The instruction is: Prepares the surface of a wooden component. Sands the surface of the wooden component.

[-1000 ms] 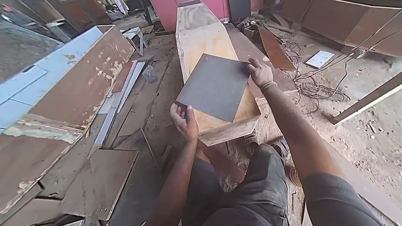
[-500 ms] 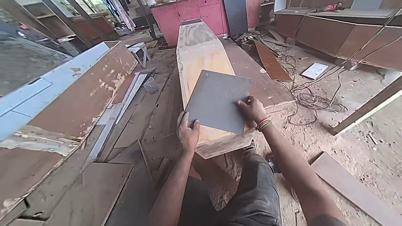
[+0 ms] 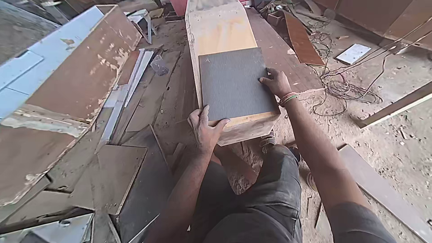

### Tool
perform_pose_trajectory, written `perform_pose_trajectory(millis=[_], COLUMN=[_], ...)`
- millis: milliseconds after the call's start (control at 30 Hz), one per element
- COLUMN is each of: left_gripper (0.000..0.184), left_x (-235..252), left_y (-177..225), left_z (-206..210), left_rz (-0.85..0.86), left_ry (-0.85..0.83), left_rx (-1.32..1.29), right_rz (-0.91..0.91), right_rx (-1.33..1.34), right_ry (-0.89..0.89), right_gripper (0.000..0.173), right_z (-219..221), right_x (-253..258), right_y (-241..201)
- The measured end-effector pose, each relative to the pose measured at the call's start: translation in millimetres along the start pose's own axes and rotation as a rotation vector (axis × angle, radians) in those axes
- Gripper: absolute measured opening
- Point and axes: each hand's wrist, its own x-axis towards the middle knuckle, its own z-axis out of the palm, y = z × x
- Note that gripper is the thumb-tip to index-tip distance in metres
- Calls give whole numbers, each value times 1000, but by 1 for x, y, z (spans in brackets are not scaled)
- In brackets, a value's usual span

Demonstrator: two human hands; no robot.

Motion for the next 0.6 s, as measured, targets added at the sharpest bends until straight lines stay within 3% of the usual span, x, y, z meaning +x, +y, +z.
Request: perform_pose_trajectory(millis=[167,300,367,500,600], left_gripper=[82,79,78,75,66], left_x=[-13,-11,-12,-15,-13], left_y=[-15,-13,-9,-3,15], left_z=[19,14,10,6,4], left_rz=[109,115,113,27,-128], left_ry=[161,164,128,-49,-86], left_rx=[-86,-113,-115,-129,-221], right_rz=[1,-36,88,636,857], right_rx=[8,42,-120,-393,-443], right_ry=[17,358,485,448,420], right_gripper=[72,61,57,50,49], right_z=[-7,-25,-36,-69,-79], right_x=[-17,-77,-130,-258,-332], right_y=[13,58,112,229,267])
